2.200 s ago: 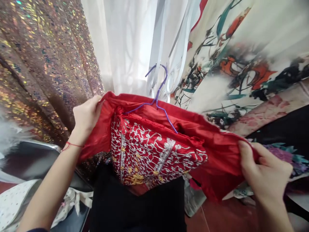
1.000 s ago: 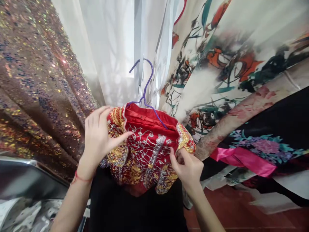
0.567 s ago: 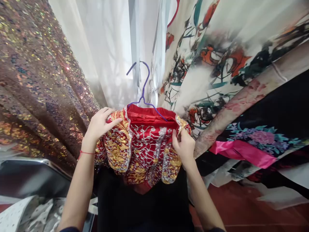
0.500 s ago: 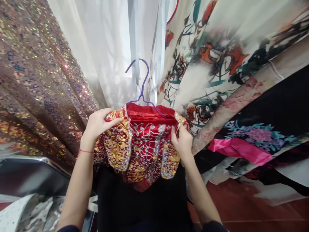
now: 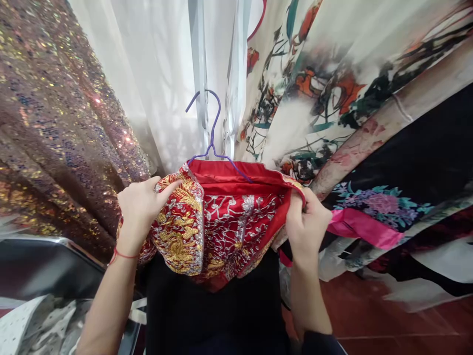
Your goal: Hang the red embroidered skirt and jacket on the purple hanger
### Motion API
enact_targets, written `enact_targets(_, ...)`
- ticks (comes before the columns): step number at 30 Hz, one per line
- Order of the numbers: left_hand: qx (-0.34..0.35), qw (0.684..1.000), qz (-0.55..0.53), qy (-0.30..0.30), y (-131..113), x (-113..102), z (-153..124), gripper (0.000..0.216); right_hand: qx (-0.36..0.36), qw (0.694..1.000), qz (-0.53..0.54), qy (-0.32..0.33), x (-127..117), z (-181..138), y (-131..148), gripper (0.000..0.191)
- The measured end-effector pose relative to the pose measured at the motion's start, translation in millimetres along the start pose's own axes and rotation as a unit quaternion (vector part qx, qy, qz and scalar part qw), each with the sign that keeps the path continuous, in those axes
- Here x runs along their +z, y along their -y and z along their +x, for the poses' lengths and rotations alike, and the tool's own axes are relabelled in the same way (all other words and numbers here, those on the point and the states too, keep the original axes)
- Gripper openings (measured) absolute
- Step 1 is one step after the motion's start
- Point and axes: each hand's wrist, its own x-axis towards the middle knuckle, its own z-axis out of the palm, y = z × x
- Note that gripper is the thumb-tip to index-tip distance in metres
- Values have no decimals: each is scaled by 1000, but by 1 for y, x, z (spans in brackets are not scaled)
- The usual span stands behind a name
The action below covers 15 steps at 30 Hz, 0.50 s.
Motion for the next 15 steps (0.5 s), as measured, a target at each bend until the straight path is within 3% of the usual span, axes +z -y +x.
enact_targets(3, -19, 1000, 13, -9, -3, -3, -7, 61, -82, 992, -91, -15, 12, -27, 30, 32)
enact_targets(7, -25, 1000, 0, -9, -4, -4, -11, 59, -207, 968, -120, 76, 62, -82, 54, 32)
enact_targets(10, -28, 999, -21, -22, -1, -3, -9, 56, -215, 960, -111, 140, 92, -98, 54, 26)
enact_targets(12, -7, 998, -47, -29, 3, 0, -6, 53, -207, 953, -71, 208, 91, -88, 45, 22)
enact_targets(15, 82, 987, -125, -60, 9, 11, -6, 46, -199, 936, 64, 283, 59, -56, 16, 17)
